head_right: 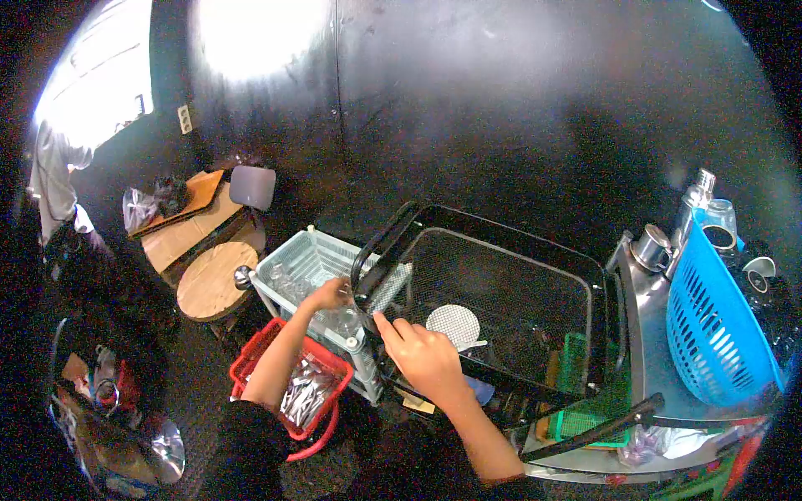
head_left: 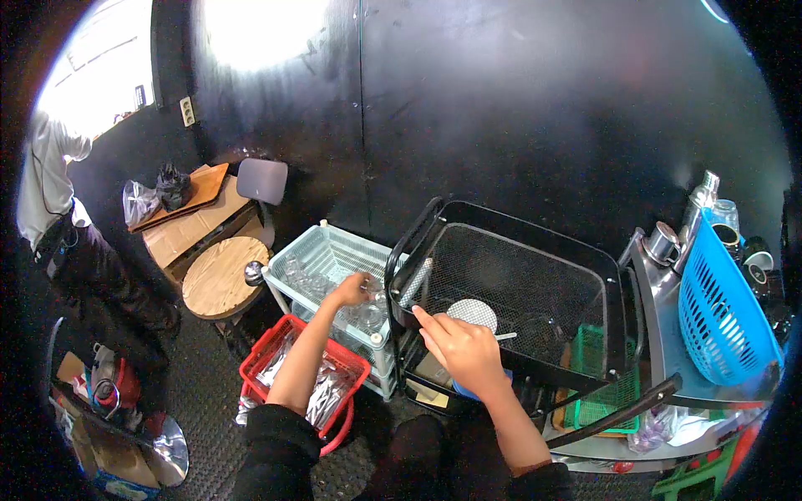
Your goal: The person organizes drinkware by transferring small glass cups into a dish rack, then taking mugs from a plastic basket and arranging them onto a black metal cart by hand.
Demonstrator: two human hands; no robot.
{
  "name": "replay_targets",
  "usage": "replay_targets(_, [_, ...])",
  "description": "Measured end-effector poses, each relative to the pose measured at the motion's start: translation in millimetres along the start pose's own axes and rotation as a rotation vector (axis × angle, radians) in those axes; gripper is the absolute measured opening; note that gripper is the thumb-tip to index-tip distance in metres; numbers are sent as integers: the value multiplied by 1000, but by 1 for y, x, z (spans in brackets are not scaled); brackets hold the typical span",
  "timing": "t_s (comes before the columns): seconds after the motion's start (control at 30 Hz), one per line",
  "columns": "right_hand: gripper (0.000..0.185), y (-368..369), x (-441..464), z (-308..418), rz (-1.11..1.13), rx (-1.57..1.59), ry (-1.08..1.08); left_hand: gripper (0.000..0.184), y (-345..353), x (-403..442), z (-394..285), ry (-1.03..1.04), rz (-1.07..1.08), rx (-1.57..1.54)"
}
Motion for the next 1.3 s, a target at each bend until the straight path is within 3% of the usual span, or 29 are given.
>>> replay_targets(0.2, [46,0,1,0,14,0,9,62,-7,-12,-13,-3,170,103])
replay_targets(0.3, [42,-1,1,2,15,8,56,63,4,-3,3,134,85,194])
replay_targets(0.63, [40,0,2,3,0,-19,60,69,6,-3,1,62,159,257])
replay_targets(0.7, [40,-1,3,4,-20,-23,74,71,2,-9,-5,-39,226,313])
replay_targets(0.83, [40,-2,4,4,7,-17,105,75,-10,-22,-30,15,224,266])
replay_targets(0.97, [45,-4,0,2,46,47,72,78,-30,-56,-87,-2,-299,145])
replay_targets(1.1, [51,-56,-20,10,-6,6,-49,67,-63,-121,-226,248,-731,113])
replay_targets(1.17, [51,-94,-34,14,-30,-109,-7,68,-64,-145,-301,303,-709,-54])
replay_targets(1.3, [45,-185,-52,14,-165,-344,133,68,-39,-170,-403,521,-560,-30])
Point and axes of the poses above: each hand's wrist, its own x-axis towards the middle knuckle, its own y-axis out of the palm, z = x × y, the point moved 4 cm from there along x, towards the middle knuckle, and after that the axes turned 2 degrees about -z, right-handed, at the moved point
